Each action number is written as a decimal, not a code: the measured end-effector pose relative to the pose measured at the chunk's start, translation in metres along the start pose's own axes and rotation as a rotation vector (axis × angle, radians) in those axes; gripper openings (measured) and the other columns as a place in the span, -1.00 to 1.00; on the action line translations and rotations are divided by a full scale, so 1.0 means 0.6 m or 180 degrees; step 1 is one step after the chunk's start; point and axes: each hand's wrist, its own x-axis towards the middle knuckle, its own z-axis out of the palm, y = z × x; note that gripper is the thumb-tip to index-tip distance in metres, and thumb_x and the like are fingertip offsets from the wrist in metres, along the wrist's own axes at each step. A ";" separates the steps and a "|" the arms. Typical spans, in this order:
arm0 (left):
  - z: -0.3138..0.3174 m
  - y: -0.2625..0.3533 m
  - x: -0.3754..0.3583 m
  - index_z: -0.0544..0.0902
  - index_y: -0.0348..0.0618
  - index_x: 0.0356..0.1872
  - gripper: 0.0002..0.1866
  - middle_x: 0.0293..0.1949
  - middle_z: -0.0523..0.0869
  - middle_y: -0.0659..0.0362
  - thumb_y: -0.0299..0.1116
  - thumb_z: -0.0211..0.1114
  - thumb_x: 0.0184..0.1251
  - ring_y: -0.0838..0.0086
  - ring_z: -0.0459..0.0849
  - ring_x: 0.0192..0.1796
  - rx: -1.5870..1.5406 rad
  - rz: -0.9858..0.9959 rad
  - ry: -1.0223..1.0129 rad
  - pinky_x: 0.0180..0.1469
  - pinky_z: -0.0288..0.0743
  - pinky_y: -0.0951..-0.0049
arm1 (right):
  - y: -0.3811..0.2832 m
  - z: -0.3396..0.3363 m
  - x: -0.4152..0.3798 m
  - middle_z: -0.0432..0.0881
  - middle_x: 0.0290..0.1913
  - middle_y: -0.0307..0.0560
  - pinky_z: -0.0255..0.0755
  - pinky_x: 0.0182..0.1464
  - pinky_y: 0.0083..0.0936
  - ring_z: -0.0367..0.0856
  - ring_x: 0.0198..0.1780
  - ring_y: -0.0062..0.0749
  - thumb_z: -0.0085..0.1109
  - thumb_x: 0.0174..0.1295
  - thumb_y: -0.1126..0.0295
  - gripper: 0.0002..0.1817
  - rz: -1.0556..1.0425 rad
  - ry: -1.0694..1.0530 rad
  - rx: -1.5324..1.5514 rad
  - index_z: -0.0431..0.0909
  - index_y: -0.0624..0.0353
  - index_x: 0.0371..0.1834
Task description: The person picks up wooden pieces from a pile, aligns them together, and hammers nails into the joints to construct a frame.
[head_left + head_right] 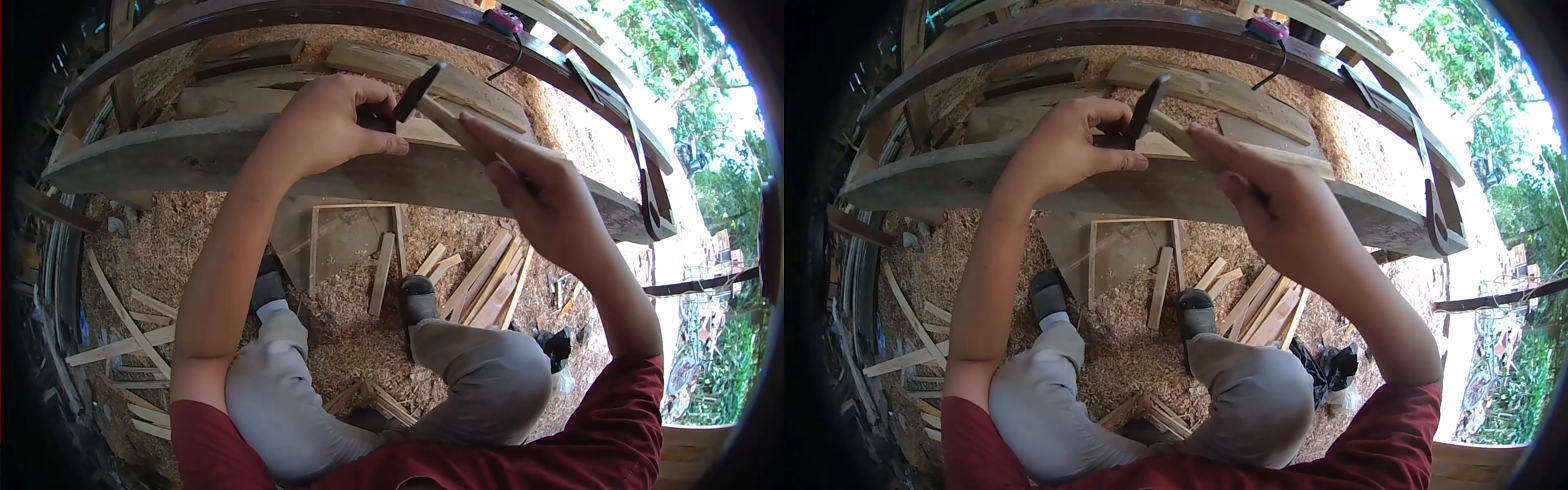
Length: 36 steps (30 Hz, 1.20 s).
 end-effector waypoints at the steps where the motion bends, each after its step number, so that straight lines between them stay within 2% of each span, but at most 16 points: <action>1: 0.001 -0.003 0.000 0.80 -0.26 -0.09 -0.61 -0.17 0.77 0.23 -0.35 0.78 0.13 0.53 0.70 -0.10 -0.0071 -0.0007 0.0025 0.08 0.58 0.41 | 0.002 0.002 0.001 0.85 -0.02 0.13 0.63 0.02 -0.35 0.85 -0.07 -0.25 0.12 0.62 0.46 -0.46 -0.0005 0.0001 0.0002 0.47 0.11 0.65; 2: 0.002 -0.006 -0.001 0.80 -0.26 -0.09 -0.61 -0.17 0.77 0.23 -0.35 0.78 0.13 0.53 0.70 -0.10 -0.0068 -0.0010 0.0028 0.08 0.58 0.41 | 0.007 0.005 0.002 0.78 -0.14 0.06 0.59 -0.06 -0.36 0.76 -0.17 -0.30 0.16 0.62 0.43 -0.51 0.0154 0.0246 0.0106 0.53 0.13 0.58; 4: 0.003 -0.012 0.000 0.83 -0.25 -0.07 -0.66 -0.20 0.79 0.24 -0.30 0.72 0.26 0.56 0.69 -0.13 -0.0045 0.0187 0.0053 0.04 0.57 0.41 | 0.014 0.008 0.007 0.64 -0.38 -0.08 0.51 -0.21 -0.37 0.58 -0.36 -0.42 0.23 0.61 0.35 -0.60 0.0463 0.0738 0.0300 0.64 0.16 0.44; 5: 0.002 -0.013 0.003 0.83 -0.25 -0.07 -0.66 -0.20 0.79 0.24 -0.30 0.72 0.26 0.56 0.69 -0.13 -0.0038 0.0199 0.0067 0.04 0.57 0.41 | 0.008 0.006 0.013 0.68 -0.37 -0.02 0.52 -0.21 -0.35 0.62 -0.37 -0.36 0.27 0.59 0.31 -0.68 0.0740 0.0789 0.0190 0.70 0.19 0.28; 7: -0.004 -0.015 0.012 0.86 -0.23 -0.06 -0.71 -0.24 0.81 0.26 -0.23 0.64 0.40 0.61 0.68 -0.13 -0.0142 -0.0046 0.0010 0.02 0.56 0.42 | 0.010 0.010 0.025 0.72 -0.31 0.01 0.54 -0.21 -0.33 0.64 -0.37 -0.29 0.30 0.57 0.30 -0.70 0.0811 0.0843 0.0101 0.71 0.21 0.22; 8: -0.008 -0.015 0.014 0.86 -0.23 -0.06 -0.71 -0.24 0.81 0.26 -0.23 0.64 0.40 0.61 0.68 -0.13 -0.0112 -0.0024 0.0021 0.02 0.56 0.42 | 0.012 0.014 0.033 0.76 -0.26 0.04 0.55 -0.21 -0.31 0.67 -0.37 -0.22 0.32 0.55 0.29 -0.72 0.0892 0.0881 0.0019 0.71 0.23 0.17; 9: -0.012 -0.016 0.014 0.86 -0.22 -0.06 -0.73 -0.26 0.82 0.27 -0.21 0.59 0.46 0.62 0.68 -0.13 -0.0166 -0.0002 -0.0013 0.01 0.56 0.43 | 0.017 0.023 0.041 0.76 -0.26 0.04 0.55 -0.21 -0.31 0.67 -0.37 -0.22 0.32 0.55 0.29 -0.72 0.0870 0.0914 0.0032 0.71 0.23 0.17; 11: -0.013 -0.017 0.014 0.87 -0.21 -0.07 -0.74 -0.28 0.82 0.28 -0.19 0.54 0.52 0.63 0.68 -0.12 -0.0186 0.0016 -0.0049 -0.01 0.55 0.44 | 0.030 0.045 0.056 0.79 -0.13 0.11 0.58 -0.21 -0.26 0.72 -0.35 -0.08 0.37 0.50 0.29 -0.75 0.0362 0.1499 -0.0106 0.70 0.24 0.06; 14: -0.004 -0.016 0.011 0.86 -0.19 -0.05 -0.76 -0.27 0.83 0.29 -0.21 0.51 0.56 0.64 0.67 -0.12 -0.0324 -0.0057 0.0069 -0.01 0.56 0.44 | 0.031 0.060 0.075 0.79 -0.07 0.14 0.60 -0.20 -0.24 0.76 -0.32 -0.03 0.40 0.47 0.29 -0.76 0.0560 0.1412 0.0018 0.70 0.23 0.02; 16: 0.004 -0.012 0.009 0.85 -0.23 -0.05 -0.75 -0.25 0.83 0.29 -0.22 0.47 0.60 0.66 0.67 -0.13 -0.0074 0.0047 0.0234 -0.02 0.56 0.46 | 0.035 0.065 0.083 0.80 -0.11 0.14 0.62 -0.16 -0.20 0.77 -0.29 0.00 0.42 0.45 0.28 -0.75 0.0575 0.1373 0.0083 0.70 0.22 0.01; 23: 0.004 -0.025 0.013 0.84 -0.25 -0.03 -0.77 -0.20 0.87 0.28 -0.26 0.43 0.63 0.67 0.70 -0.10 -0.0130 0.0015 0.0313 0.01 0.57 0.46 | 0.055 0.069 0.094 0.82 -0.16 0.12 0.63 -0.09 -0.10 0.80 -0.21 0.07 0.53 0.26 0.31 -0.69 0.0291 0.1148 0.0149 0.69 0.22 -0.04; 25: -0.001 -0.027 0.012 0.85 -0.26 -0.05 -0.78 -0.19 0.88 0.26 -0.29 0.40 0.66 0.64 0.72 -0.10 -0.0701 0.0237 0.0353 0.01 0.58 0.49 | 0.053 0.069 0.092 0.82 -0.15 0.12 0.63 -0.08 -0.09 0.81 -0.19 0.08 0.54 0.23 0.31 -0.68 0.0282 0.1143 0.0089 0.69 0.22 -0.05; 32: -0.007 -0.039 0.014 0.83 -0.32 -0.04 -0.74 -0.17 0.89 0.19 -0.28 0.35 0.70 0.61 0.73 -0.14 -0.1055 0.0446 0.0655 0.06 0.57 0.51 | 0.067 0.063 0.095 0.82 -0.18 0.18 0.64 -0.01 -0.10 0.81 -0.12 0.15 0.56 0.19 0.36 -0.66 0.0468 0.1198 0.0160 0.72 0.28 -0.03; 34: -0.012 -0.037 0.012 0.82 -0.31 -0.04 -0.74 -0.17 0.89 0.17 -0.27 0.34 0.71 0.61 0.74 -0.08 -0.1114 0.0267 0.0623 0.08 0.56 0.51 | 0.069 0.065 0.094 0.82 -0.18 0.19 0.64 -0.01 -0.09 0.81 -0.11 0.15 0.56 0.19 0.36 -0.65 0.0526 0.1231 0.0216 0.73 0.29 -0.03; 36: -0.016 -0.039 0.011 0.81 -0.29 -0.04 -0.74 -0.17 0.89 0.17 -0.26 0.34 0.72 0.61 0.74 -0.07 -0.1069 0.0287 0.0566 0.09 0.55 0.50 | 0.077 0.070 0.093 0.82 -0.26 0.04 0.63 -0.13 -0.25 0.78 -0.28 -0.26 0.57 0.28 0.28 -0.68 0.0511 0.1298 -0.0040 0.74 0.26 -0.05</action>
